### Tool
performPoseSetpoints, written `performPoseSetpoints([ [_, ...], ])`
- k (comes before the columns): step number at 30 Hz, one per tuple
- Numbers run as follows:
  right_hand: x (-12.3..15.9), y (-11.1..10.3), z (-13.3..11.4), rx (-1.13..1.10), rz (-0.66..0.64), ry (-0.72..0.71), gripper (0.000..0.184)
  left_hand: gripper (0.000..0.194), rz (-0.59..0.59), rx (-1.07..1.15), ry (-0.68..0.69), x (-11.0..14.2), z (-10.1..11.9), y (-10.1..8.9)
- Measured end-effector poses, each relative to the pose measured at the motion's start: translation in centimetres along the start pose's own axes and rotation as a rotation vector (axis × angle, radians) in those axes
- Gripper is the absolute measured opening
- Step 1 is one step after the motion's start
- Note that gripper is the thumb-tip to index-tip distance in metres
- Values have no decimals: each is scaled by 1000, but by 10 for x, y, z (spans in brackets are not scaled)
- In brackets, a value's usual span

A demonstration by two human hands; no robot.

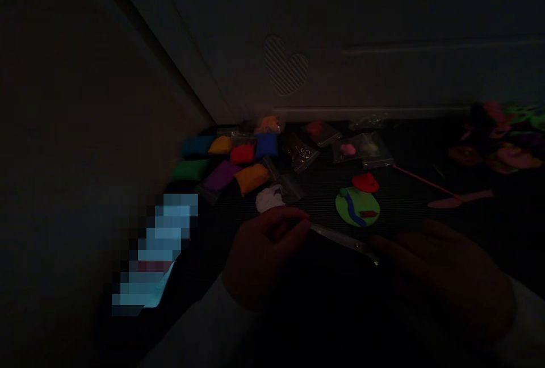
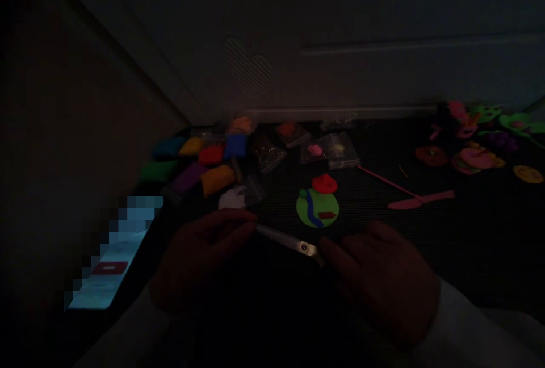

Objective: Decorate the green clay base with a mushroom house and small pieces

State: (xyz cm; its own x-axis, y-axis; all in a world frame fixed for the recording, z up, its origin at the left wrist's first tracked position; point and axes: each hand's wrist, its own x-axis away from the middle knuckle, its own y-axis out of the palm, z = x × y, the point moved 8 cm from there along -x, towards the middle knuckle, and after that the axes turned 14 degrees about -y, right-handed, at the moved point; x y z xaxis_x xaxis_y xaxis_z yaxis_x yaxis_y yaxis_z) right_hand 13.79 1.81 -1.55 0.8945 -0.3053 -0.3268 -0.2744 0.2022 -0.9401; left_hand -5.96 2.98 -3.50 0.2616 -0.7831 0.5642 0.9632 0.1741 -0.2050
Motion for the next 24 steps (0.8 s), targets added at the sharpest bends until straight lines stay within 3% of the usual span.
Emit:
performPoseSetpoints([
  [4, 2, 0, 2, -9, -4, 36, 27, 16, 36, -90, 23, -3, 1, -5],
  [8, 17, 7, 11, -149, -22, 179, 29, 25, 79, -55, 26, -7, 0, -12],
  [12, 62, 12, 23, -248, -108, 359, 33, 19, 134, 11, 57, -10, 1, -16],
  [16, 115, 2, 33, -272, -203, 528, 31, 22, 185, 80, 92, -8, 8, -20],
  [19, 134, -6, 39, -284, -298, 556, 30, 30, 191, 207, 135, 1, 20, -26],
  [24, 127, -12, 59, -273, -427, 528, 31, 31, 167, 499, 269, 33, 43, -33],
])
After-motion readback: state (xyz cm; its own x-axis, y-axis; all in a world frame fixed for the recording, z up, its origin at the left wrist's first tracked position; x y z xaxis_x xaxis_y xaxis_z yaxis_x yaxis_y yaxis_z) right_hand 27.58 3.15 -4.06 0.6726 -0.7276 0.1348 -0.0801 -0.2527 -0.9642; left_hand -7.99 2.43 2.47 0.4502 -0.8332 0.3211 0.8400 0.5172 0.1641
